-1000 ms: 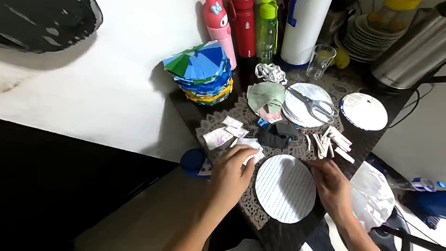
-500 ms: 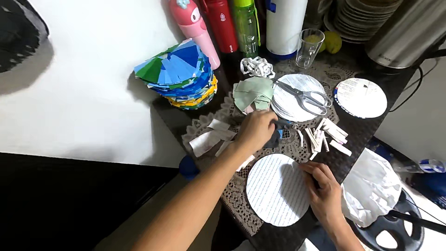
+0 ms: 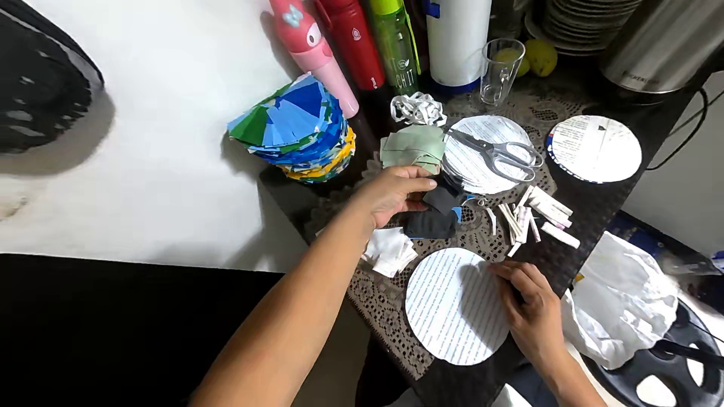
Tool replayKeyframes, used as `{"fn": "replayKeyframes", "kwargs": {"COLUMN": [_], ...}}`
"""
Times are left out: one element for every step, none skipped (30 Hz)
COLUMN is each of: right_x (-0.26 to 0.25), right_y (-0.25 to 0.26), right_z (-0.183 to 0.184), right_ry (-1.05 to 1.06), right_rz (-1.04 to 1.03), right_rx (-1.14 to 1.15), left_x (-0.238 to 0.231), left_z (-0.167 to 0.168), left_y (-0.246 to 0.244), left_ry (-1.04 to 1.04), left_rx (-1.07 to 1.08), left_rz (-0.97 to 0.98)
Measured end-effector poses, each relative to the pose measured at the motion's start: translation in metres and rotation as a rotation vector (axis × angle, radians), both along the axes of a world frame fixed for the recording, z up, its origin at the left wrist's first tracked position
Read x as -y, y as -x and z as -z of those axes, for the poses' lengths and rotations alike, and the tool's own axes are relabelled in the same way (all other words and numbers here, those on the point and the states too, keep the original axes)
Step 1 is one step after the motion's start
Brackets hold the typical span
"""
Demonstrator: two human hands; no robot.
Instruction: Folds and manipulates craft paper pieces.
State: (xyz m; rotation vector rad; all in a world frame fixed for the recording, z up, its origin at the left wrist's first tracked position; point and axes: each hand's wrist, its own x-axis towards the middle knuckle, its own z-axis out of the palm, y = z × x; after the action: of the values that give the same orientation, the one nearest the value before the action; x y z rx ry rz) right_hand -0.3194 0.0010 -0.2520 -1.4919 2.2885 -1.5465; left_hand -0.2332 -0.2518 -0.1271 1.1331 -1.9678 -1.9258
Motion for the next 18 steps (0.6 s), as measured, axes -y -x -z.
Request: {"fn": "replayKeyframes", "kwargs": {"right_x": [0.0, 0.0, 0.0, 0.001, 0.002, 0.003, 0.005, 0.006, 0.009, 0.012, 0.015, 0.018, 0.02, 0.024, 0.028, 0.032, 0.036, 0.04], "right_y": [0.0, 0.0, 0.0, 0.0, 0.0, -0.001, -0.001, -0.001, -0.001, -0.001, 0.001, 0.001, 0.003, 0.004, 0.006, 0.007, 0.008, 0.009], "right_z": [0.0, 0.0, -0.001, -0.003, -0.004, -0.007, -0.009, -0.011, -0.013, -0.015, -0.017, -0.018, -0.019, -0.02, -0.021, -0.022, -0.023, -0.024], "right_ry": [-0.005, -0.013, -0.022, -0.033, -0.045, -0.054, -0.062, -0.069, -0.074, -0.076, -0.078, -0.082, -0.089, -0.098, -0.11, -0.124, -0.138, -0.157], "right_rz": [0.0, -0.002, -0.002, 0.001, -0.001, -0.004, -0.007, -0.007, -0.008, -0.01, -0.011, -0.017, -0.027, -0.034, -0.041, -0.048, -0.056, -0.065], "right_rx": [0.002, 0.008, 0.01, 0.007, 0.003, -0.004, -0.015, -0.029, -0.044, -0.06, -0.077, -0.086, -0.09, -0.096, -0.105, -0.113, -0.12, -0.121], "left_x": [0.001, 0.001, 0.003, 0.006, 0.012, 0.018, 0.022, 0.026, 0.026, 0.02, 0.012, 0.002, -0.01, -0.02, -0.028, -0.033, -0.036, -0.037], "left_z": [-0.001, -0.002, -0.004, -0.005, -0.004, -0.001, 0.003, 0.007, 0.012, 0.014, 0.015, 0.017, 0.02, 0.025, 0.03, 0.036, 0.043, 0.05], "left_y": [-0.002, -0.003, -0.005, -0.008, -0.01, -0.013, -0.016, -0.019, -0.024, -0.028, -0.031, -0.032, -0.032, -0.031, -0.029, -0.027, -0.026, -0.025], "left_ry": [-0.029, -0.062, -0.091, -0.109, -0.085, 0.012, 0.186, 0.417, 0.651, 0.83, 0.953, 1.019, 1.041, 1.049, 1.059, 1.091, 1.134, 1.192], "left_rx": [-0.012, -0.035, -0.063, -0.088, -0.088, -0.041, 0.058, 0.192, 0.303, 0.351, 0.355, 0.332, 0.308, 0.306, 0.326, 0.356, 0.38, 0.368], "left_rz": [-0.031, -0.072, -0.112, -0.141, -0.159, -0.159, -0.14, -0.1, -0.037, 0.032, 0.116, 0.223, 0.344, 0.463, 0.56, 0.621, 0.649, 0.643]}}
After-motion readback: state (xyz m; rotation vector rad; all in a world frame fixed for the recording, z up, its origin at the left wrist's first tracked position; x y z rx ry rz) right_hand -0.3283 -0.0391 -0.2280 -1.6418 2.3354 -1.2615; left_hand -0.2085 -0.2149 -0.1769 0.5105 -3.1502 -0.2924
